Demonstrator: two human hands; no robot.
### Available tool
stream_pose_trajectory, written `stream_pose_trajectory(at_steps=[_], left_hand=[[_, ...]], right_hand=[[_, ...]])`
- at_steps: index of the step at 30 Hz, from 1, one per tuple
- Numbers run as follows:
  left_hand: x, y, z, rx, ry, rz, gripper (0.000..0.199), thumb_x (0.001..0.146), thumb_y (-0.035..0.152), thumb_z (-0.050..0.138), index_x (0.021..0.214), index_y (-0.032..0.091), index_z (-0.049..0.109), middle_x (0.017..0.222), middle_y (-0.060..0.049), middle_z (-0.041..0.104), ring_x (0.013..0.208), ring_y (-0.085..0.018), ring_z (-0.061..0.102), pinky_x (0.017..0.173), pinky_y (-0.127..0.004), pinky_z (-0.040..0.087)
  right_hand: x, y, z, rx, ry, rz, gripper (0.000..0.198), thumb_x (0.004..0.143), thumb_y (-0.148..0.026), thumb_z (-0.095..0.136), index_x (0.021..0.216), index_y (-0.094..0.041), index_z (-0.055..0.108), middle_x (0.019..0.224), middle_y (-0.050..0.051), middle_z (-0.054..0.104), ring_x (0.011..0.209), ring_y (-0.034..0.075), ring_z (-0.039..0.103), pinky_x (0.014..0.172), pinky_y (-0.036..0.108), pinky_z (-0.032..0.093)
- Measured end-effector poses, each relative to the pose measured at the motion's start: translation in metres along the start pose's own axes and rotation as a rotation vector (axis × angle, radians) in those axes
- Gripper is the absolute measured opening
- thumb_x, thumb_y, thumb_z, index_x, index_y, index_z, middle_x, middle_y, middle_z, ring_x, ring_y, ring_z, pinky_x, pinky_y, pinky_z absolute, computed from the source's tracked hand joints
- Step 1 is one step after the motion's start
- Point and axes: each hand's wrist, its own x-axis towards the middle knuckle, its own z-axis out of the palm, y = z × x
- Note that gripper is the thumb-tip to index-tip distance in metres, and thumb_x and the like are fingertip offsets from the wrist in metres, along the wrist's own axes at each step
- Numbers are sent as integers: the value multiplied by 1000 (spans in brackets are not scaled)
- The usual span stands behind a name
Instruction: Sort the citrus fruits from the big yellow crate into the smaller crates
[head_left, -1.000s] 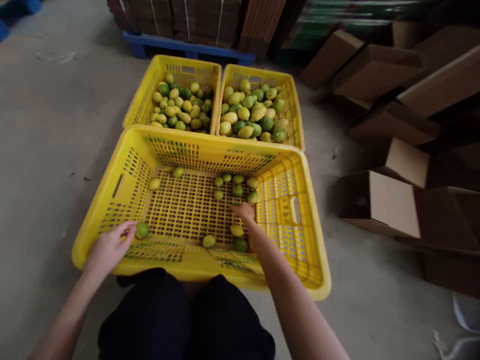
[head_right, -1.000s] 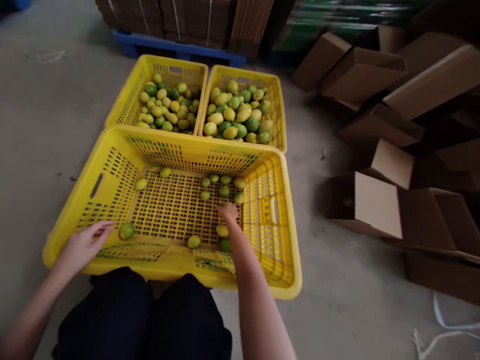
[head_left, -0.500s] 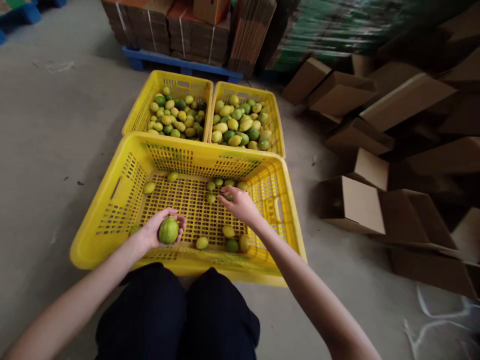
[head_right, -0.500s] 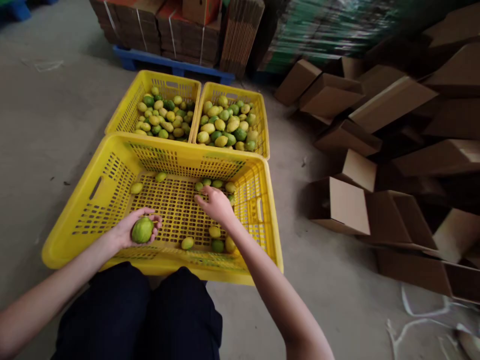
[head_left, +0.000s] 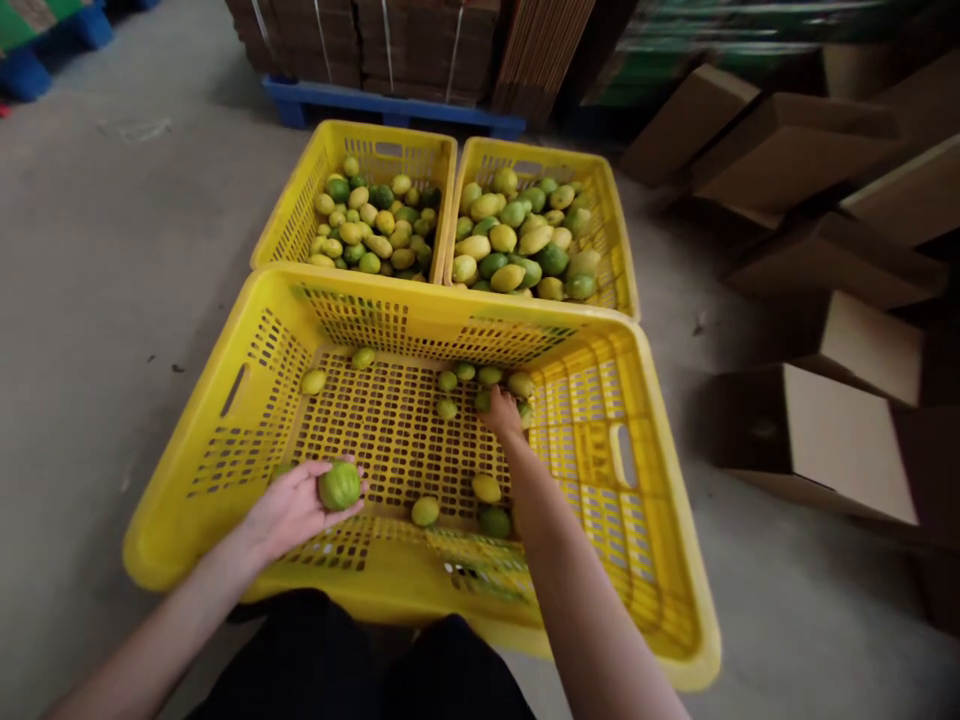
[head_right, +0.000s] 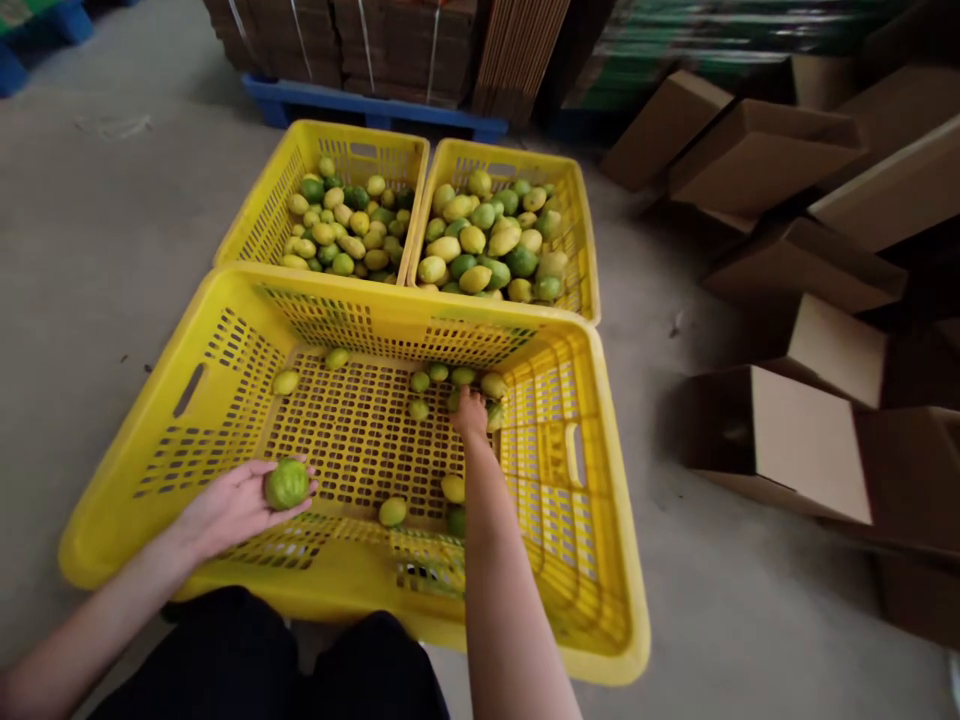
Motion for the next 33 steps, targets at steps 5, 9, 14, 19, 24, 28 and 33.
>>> stream_pose_trajectory(at_steps=[5,9,14,19,24,28,33], left_hand=[[-13,-3,19,90,-122,62,18,96,21,50,110,13,58,105,-12,69,92,-17,70,88,-31,59],[-50,17,68,103,-338,399,17,91,13,60,108,16,63,111,-9,69,99,-17,69,94,-31,57],[-116,42,151,29,-627,592,25,95,27,55,116,15,62,100,-7,71,88,-15,70,81,-26,60],[-135,26,170,37,-756,583,32,93,39,49,102,12,64,84,-9,70,58,-12,60,48,-21,49],[-116,14,145,-7,-720,690,18,83,23,54,96,16,64,87,-6,68,75,-16,64,69,-28,53],[-119,13,132,176,-741,918,36,78,20,71,113,23,63,106,-3,67,94,-17,64,90,-32,50],[-131,11,132,355,-635,1095,54,63,3,83,110,24,68,119,-3,64,101,-17,61,95,-26,47]], right_hand=[[-30,-20,-38,84,126,-97,64,77,-28,73,134,-14,45,129,20,59,116,31,58,91,34,47],[-96,-39,-94,375,478,-300,57,74,-34,72,123,-18,47,123,13,61,109,27,60,94,35,49],[-201,-72,-178,909,861,-622,57,65,-40,77,112,-26,48,116,7,59,101,25,60,86,41,53],[-270,-106,-233,1383,660,-777,67,58,-37,85,116,-30,51,105,1,64,90,20,64,79,36,55],[-264,-119,-217,1754,117,-643,53,61,-59,79,94,-22,63,78,0,67,60,15,60,52,28,51],[-251,-121,-189,1797,-89,-404,56,69,-76,62,76,-21,60,56,-1,59,40,12,46,38,27,41],[-251,-130,-184,1854,-18,-390,58,67,-79,60,77,-22,60,55,0,60,43,14,49,41,28,41]])
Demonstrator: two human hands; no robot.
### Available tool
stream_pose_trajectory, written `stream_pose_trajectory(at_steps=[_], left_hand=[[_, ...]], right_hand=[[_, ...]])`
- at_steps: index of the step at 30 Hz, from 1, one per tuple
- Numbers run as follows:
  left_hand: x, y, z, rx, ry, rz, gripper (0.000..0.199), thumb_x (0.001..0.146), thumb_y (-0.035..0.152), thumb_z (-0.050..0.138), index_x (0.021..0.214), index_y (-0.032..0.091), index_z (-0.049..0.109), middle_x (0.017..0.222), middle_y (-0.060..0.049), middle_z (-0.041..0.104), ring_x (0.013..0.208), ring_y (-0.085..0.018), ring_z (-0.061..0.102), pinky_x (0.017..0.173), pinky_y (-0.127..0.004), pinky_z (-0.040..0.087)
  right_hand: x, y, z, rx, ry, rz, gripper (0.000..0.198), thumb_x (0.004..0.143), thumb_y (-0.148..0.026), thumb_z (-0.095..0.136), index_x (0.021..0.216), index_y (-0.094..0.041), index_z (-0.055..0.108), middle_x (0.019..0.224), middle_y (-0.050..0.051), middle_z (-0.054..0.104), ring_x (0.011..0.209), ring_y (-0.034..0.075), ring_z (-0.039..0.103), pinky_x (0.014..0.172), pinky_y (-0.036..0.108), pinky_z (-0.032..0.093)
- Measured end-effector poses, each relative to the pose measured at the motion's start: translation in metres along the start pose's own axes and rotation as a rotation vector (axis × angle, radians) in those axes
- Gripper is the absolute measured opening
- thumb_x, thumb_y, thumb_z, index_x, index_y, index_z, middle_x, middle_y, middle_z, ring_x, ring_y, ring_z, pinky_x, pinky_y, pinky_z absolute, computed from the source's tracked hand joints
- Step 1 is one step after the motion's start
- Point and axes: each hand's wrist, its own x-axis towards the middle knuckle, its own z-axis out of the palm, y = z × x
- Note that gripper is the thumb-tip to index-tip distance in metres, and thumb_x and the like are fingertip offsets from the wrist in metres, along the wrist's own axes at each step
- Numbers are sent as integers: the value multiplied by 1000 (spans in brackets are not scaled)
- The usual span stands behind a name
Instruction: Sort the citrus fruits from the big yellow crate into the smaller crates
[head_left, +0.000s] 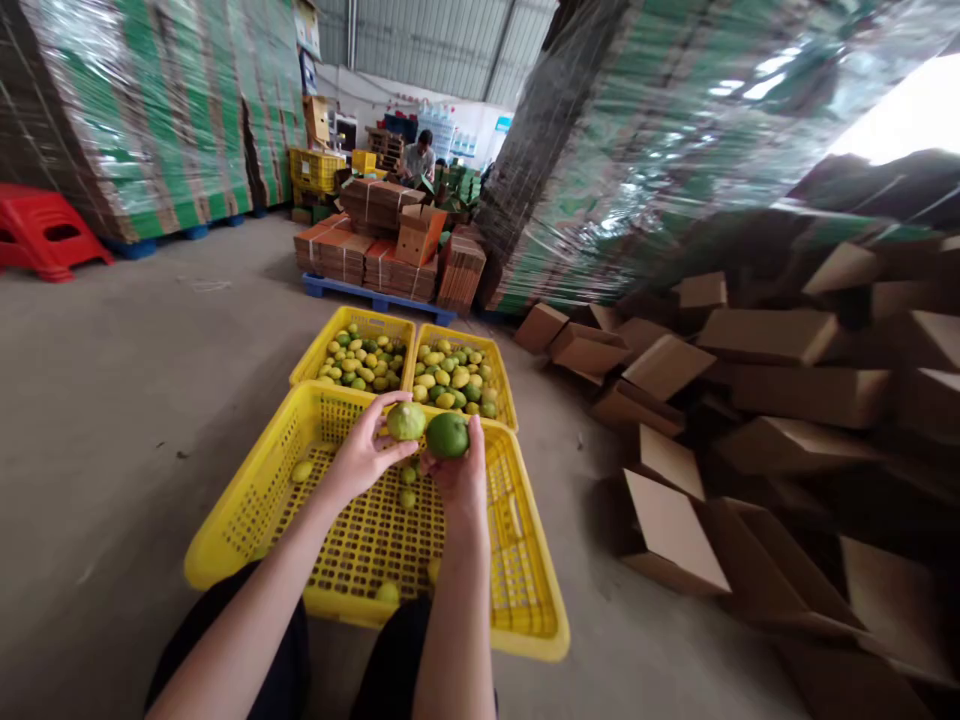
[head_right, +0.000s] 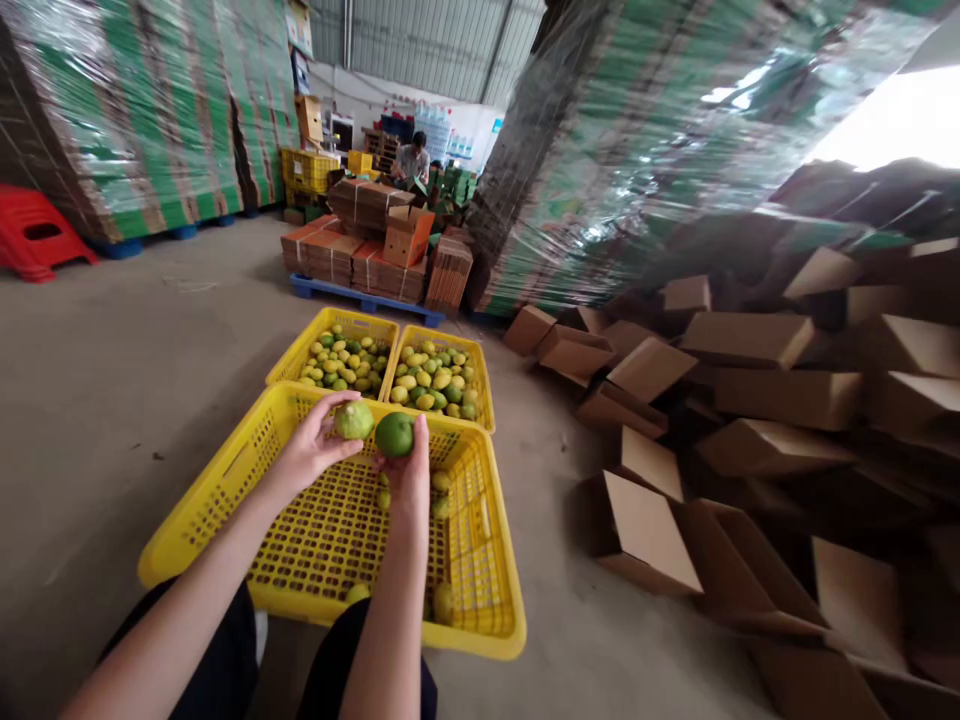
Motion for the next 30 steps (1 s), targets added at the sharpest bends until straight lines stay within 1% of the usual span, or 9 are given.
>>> stream_pose_trajectory(at_steps=[5,12,15,17,20,22,23,26,30], left_hand=[[0,-8,-3,62,35,15,55,60,1,83,107,23,69,105,-3,67,99,-18,61,95,-28,48],[0,-4,-10,190,29,155,48,62,8,84,106,24,72,122,-6,64,119,-26,55,106,-38,45],[-1,1,-10,148,37,174,49,61,8,85,107,24,74,124,-6,64,120,-27,56,108,-38,44],[-3,3,-11,87,13,129,54,63,12,86,115,23,73,125,-7,65,118,-27,59,106,-38,45],[-3,3,-15,-34,-40,82,58,70,22,83,126,23,68,122,-6,69,119,-26,60,107,-37,45],[-1,2,-19,-70,-58,97,63,71,25,83,131,25,65,122,-5,70,121,-26,60,109,-38,44],[0,1,-21,-60,-62,113,66,70,24,83,133,27,64,125,-5,69,122,-26,60,109,-38,43],[4,-1,-27,38,-62,177,67,65,19,87,128,31,67,133,-3,65,124,-27,59,110,-40,43],[5,1,-28,150,-75,230,57,64,17,87,117,31,73,134,-2,65,127,-26,57,112,-39,42]], right_hand=[[0,8,9,38,65,-120,55,73,-75,58,86,-22,64,70,2,66,55,17,56,52,30,47],[-5,22,16,2,77,-293,46,76,-61,64,100,-21,67,95,5,70,82,20,65,64,31,52],[-13,18,21,-72,48,-446,49,77,-51,69,117,-24,63,111,6,68,98,22,65,83,37,55],[-20,13,25,-139,44,-574,67,73,-42,76,134,-29,53,125,7,62,108,24,63,96,42,52],[-26,11,30,-257,45,-704,106,69,-32,81,155,-39,18,140,8,48,119,26,59,102,45,50],[-25,13,30,-324,31,-761,116,72,-32,78,156,-42,-1,144,10,42,122,27,58,100,47,52],[-24,15,30,-356,22,-798,114,75,-31,75,156,-42,-4,145,11,41,123,28,57,99,47,53],[-21,19,26,-475,6,-956,95,81,-23,67,156,-41,11,145,11,43,129,29,54,98,47,55],[-21,16,19,-693,-9,-1076,66,87,-12,56,146,-39,43,144,6,48,139,28,45,110,50,46]])
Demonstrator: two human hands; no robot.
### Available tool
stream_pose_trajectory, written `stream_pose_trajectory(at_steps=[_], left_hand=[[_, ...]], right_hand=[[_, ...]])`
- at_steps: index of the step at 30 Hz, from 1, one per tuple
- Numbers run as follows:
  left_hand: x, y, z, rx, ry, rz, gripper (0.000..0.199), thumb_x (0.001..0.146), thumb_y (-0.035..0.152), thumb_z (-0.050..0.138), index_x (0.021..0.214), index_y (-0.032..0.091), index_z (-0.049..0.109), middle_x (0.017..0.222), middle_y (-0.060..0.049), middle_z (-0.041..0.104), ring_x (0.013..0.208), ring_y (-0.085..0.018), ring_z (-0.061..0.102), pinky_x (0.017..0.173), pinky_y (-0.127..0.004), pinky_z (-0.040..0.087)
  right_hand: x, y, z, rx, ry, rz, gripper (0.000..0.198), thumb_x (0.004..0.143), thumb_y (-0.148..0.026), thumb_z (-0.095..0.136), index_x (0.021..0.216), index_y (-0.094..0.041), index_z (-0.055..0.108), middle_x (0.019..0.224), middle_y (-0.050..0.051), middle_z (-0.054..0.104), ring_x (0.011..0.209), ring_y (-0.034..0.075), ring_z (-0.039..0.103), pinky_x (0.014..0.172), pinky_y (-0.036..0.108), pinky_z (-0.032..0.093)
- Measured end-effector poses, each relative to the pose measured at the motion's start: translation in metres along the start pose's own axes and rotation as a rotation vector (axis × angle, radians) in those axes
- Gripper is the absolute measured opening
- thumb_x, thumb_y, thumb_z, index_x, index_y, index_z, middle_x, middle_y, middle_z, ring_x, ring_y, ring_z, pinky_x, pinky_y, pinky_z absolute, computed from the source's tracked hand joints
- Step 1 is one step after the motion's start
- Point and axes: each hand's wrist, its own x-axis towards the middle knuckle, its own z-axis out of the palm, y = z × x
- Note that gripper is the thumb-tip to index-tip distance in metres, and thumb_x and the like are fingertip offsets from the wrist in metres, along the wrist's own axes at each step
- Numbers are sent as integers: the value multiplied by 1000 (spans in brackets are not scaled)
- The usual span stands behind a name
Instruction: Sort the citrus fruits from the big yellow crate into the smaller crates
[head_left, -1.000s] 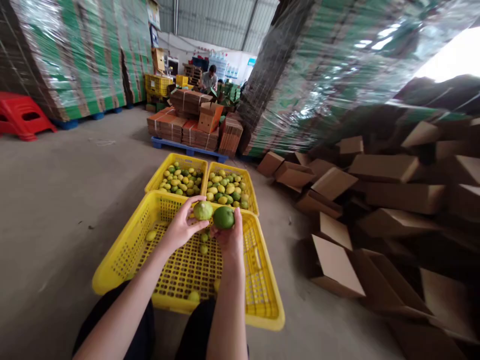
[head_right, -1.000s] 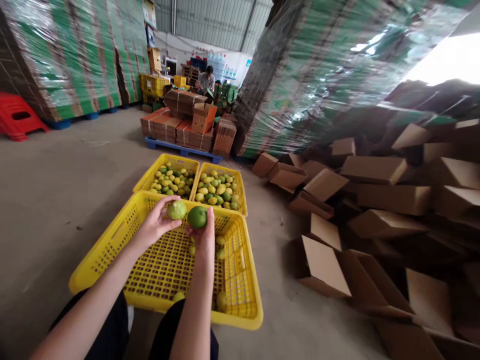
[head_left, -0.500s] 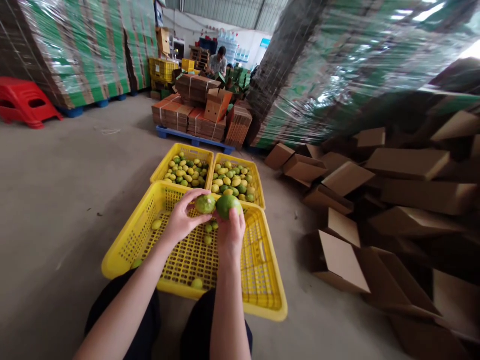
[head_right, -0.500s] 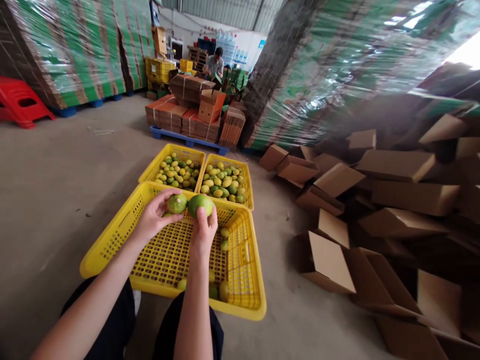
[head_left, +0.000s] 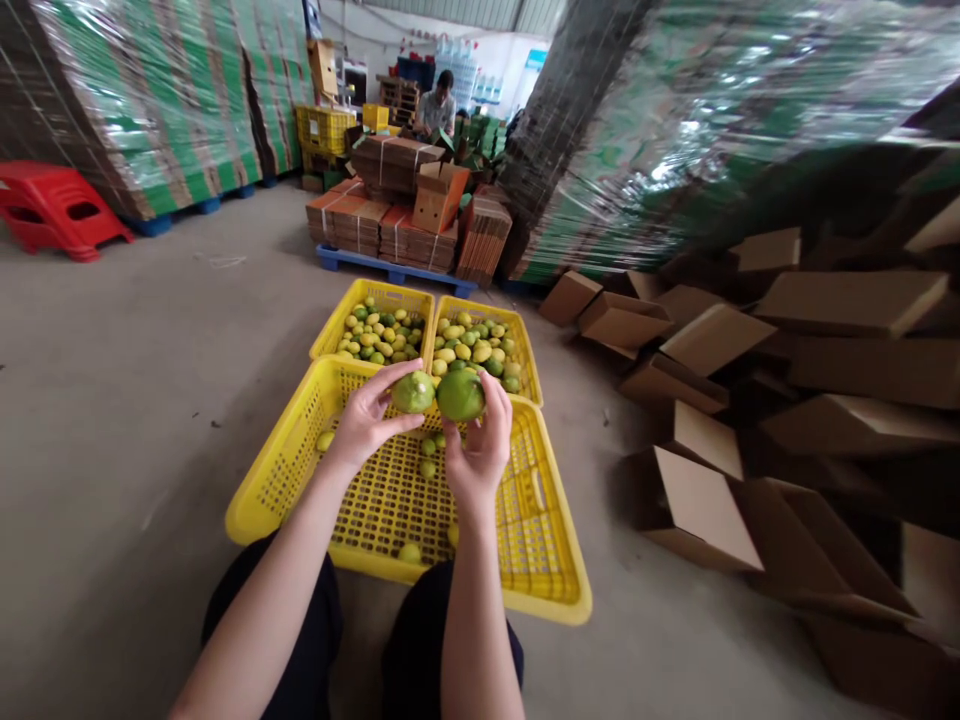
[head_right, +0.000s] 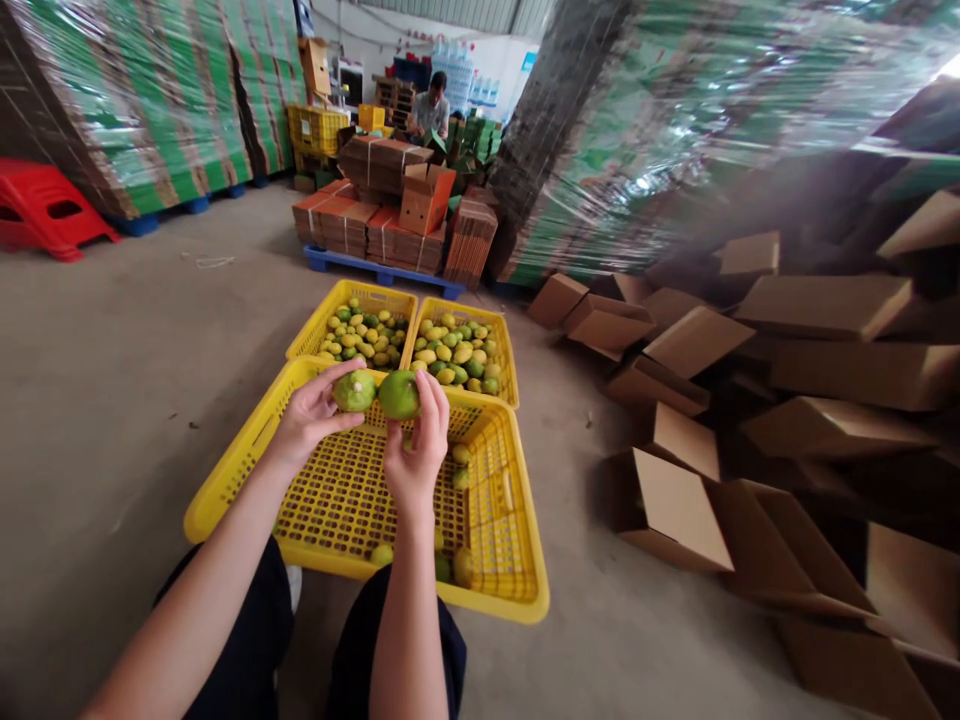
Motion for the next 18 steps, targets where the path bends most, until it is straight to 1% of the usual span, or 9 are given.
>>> stream_pose_trajectory(at_steps=[2,4,5,7,9,11,13,15,18], left_hand=[[0,3,1,21,3,11,55,64,18,87,116,30,73,132,-3,65,126,-26,57,111,-39,43],[1,6,3,13,30,-4,56,62,19,88,116,29,73,129,-4,67,119,-25,61,107,-38,46],[1,7,3,-4,51,-20,58,61,21,89,116,28,72,127,-4,68,114,-24,64,104,-37,48],[2,7,4,-55,108,-66,58,61,27,90,116,25,71,119,-5,71,103,-21,68,93,-32,53],[2,4,4,-92,176,-163,52,65,40,87,111,21,71,106,-6,74,86,-17,69,76,-26,56],[3,0,2,-91,253,-300,50,70,55,80,100,15,72,86,-6,73,65,-14,65,57,-22,51],[4,-5,0,-71,310,-417,54,71,64,72,87,13,70,67,-3,68,50,-11,57,45,-20,42],[5,-9,-2,-59,322,-491,56,72,69,67,79,13,68,56,-1,62,42,-9,49,40,-19,35],[6,-11,-2,-28,281,-568,56,75,70,59,74,14,66,48,0,57,36,-7,41,37,-19,28]], right_hand=[[1,-1,-3,-34,-15,-22,63,86,-10,55,142,-39,48,143,5,50,139,27,44,114,51,43],[2,-2,-3,0,-13,9,60,85,-12,57,139,-37,51,142,6,51,138,27,45,113,50,44],[3,-3,-2,48,-6,50,58,84,-14,61,137,-35,52,142,6,51,136,27,47,111,50,46],[4,-4,0,213,16,184,61,77,-20,72,134,-31,53,136,8,56,126,26,56,103,46,52],[4,-5,2,425,32,367,65,68,-24,82,126,-29,55,123,6,65,109,24,65,92,42,58],[4,-5,4,610,28,554,60,62,-28,87,114,-26,58,106,3,70,92,21,69,82,39,61],[4,-5,7,733,17,704,53,61,-34,88,104,-24,58,93,1,72,79,20,71,70,36,62],[3,-4,11,804,0,791,52,63,-41,86,103,-24,57,84,-1,71,67,18,70,59,32,60],[4,-4,17,835,-19,856,48,70,-50,79,104,-25,56,74,-4,68,53,14,64,45,25,52]])
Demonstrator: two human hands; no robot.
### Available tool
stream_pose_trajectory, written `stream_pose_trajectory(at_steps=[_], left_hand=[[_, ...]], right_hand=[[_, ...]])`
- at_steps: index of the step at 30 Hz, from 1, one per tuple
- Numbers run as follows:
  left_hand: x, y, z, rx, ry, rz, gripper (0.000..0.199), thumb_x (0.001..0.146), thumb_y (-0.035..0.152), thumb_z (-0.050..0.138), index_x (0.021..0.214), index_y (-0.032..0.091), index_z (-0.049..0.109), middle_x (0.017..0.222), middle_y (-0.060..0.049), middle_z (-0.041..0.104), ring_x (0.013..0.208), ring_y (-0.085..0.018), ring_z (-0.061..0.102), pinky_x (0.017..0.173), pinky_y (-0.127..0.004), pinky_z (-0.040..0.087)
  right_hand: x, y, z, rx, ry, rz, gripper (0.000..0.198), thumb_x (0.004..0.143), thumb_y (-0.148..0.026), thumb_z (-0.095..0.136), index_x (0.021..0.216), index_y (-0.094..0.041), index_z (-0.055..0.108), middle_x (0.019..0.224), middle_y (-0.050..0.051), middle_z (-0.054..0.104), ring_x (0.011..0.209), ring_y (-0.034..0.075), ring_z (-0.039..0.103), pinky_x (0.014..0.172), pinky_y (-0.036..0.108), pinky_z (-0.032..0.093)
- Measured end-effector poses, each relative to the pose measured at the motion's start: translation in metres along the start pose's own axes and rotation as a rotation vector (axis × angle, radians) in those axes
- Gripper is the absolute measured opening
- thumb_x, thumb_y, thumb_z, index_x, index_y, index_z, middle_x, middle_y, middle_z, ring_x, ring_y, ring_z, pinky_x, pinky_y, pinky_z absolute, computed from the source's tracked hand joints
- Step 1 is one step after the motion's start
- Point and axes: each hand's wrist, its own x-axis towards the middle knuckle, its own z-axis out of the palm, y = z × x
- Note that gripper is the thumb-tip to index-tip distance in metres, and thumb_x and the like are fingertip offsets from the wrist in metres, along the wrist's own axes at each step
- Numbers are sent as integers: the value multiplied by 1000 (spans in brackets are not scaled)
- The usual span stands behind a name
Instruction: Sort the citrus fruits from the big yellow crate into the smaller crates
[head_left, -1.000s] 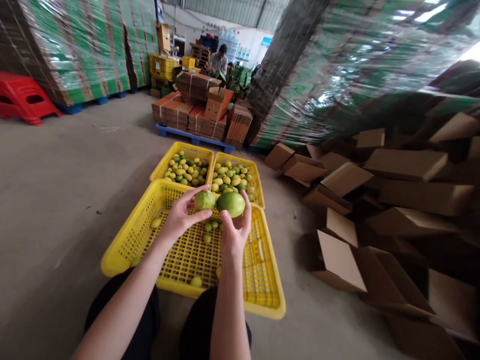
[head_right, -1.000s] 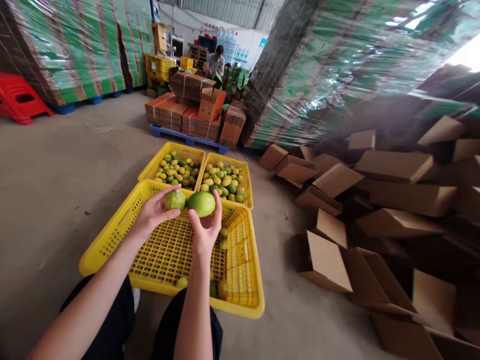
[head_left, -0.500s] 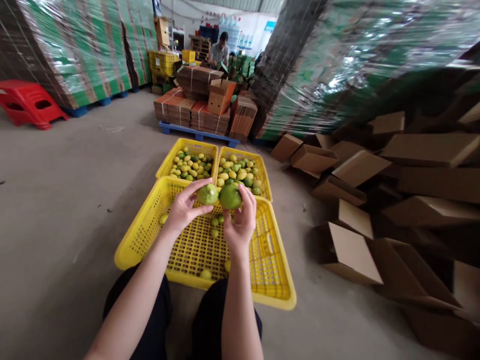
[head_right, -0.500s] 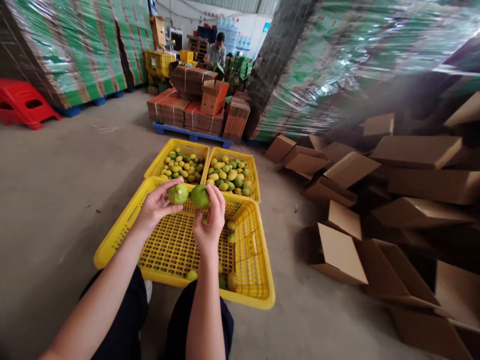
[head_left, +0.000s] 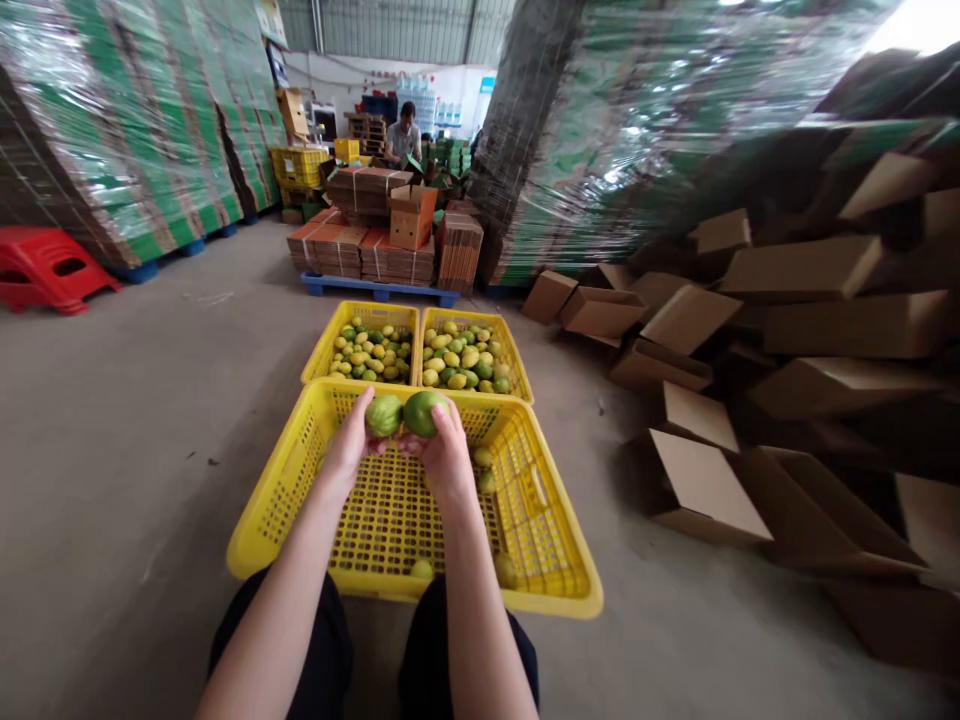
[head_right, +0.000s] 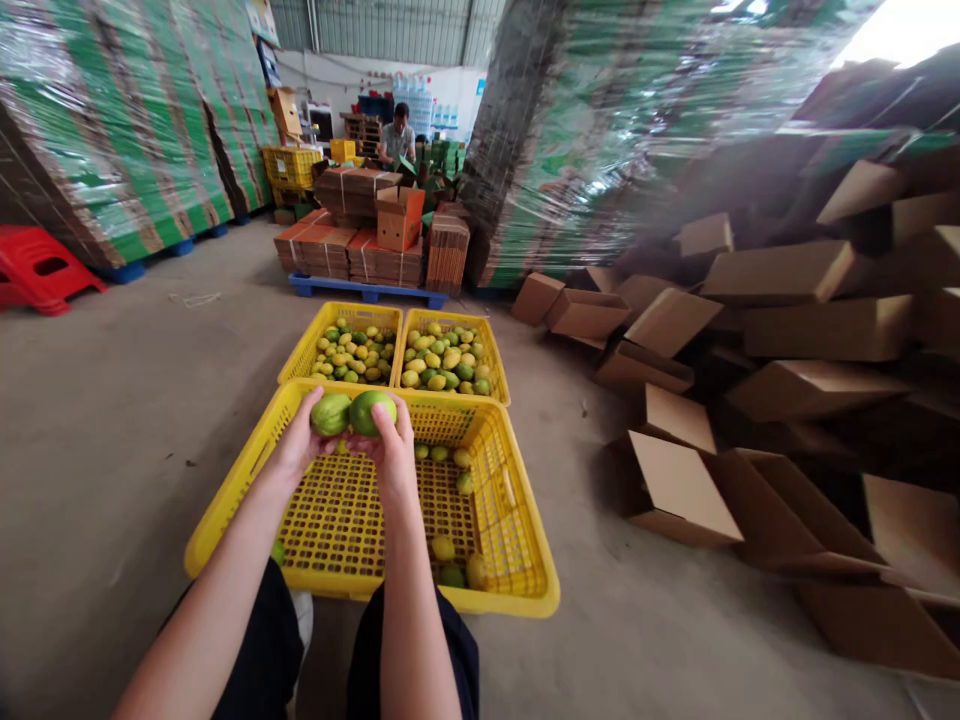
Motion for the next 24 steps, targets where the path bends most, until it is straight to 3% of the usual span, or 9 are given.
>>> stream_pose_trajectory(at_steps=[3,7,10,13,16,19,24], left_hand=[[1,-1,1,45,-2,-39,56,80,67,53,77,13,68,46,0,55,35,-8,40,37,-20,26],[3,-3,2,30,-21,-67,58,82,67,51,83,12,69,47,-1,55,38,-10,42,39,-22,29],[1,-3,3,-3,-67,52,50,79,61,63,97,15,68,72,-4,68,57,-14,57,49,-23,42],[-3,-2,3,-52,-95,239,49,70,43,82,110,21,64,105,-5,71,92,-18,66,78,-27,52],[-7,2,2,-54,-121,368,54,59,26,91,106,22,63,109,-3,69,100,-18,65,92,-31,49],[-11,6,1,-33,-169,407,51,60,23,90,105,20,66,110,-5,70,103,-21,65,97,-36,48],[-17,8,7,-91,-124,372,45,68,29,84,110,19,71,117,-9,71,113,-25,64,97,-35,50]], right_hand=[[1,0,1,-23,26,14,43,71,-50,76,101,-24,59,71,-6,65,49,11,58,42,22,46],[0,-4,3,-12,53,-7,44,70,-47,76,106,-26,62,83,-4,65,60,12,60,48,24,50],[-1,-3,3,11,79,-16,44,76,-52,70,110,-28,59,83,-4,63,66,14,61,50,24,49],[1,1,0,-17,209,-56,48,71,-49,77,107,-28,53,87,-4,64,72,14,62,58,25,51],[3,4,-5,-78,291,-181,54,63,-41,84,101,-27,49,90,-4,63,80,14,63,75,28,52],[2,0,-6,-157,246,-314,51,63,-36,85,103,-26,55,100,-2,63,87,14,63,86,31,51],[-1,-8,-7,-118,232,-294,51,65,-32,84,112,-27,63,109,0,65,93,16,66,88,33,52]])
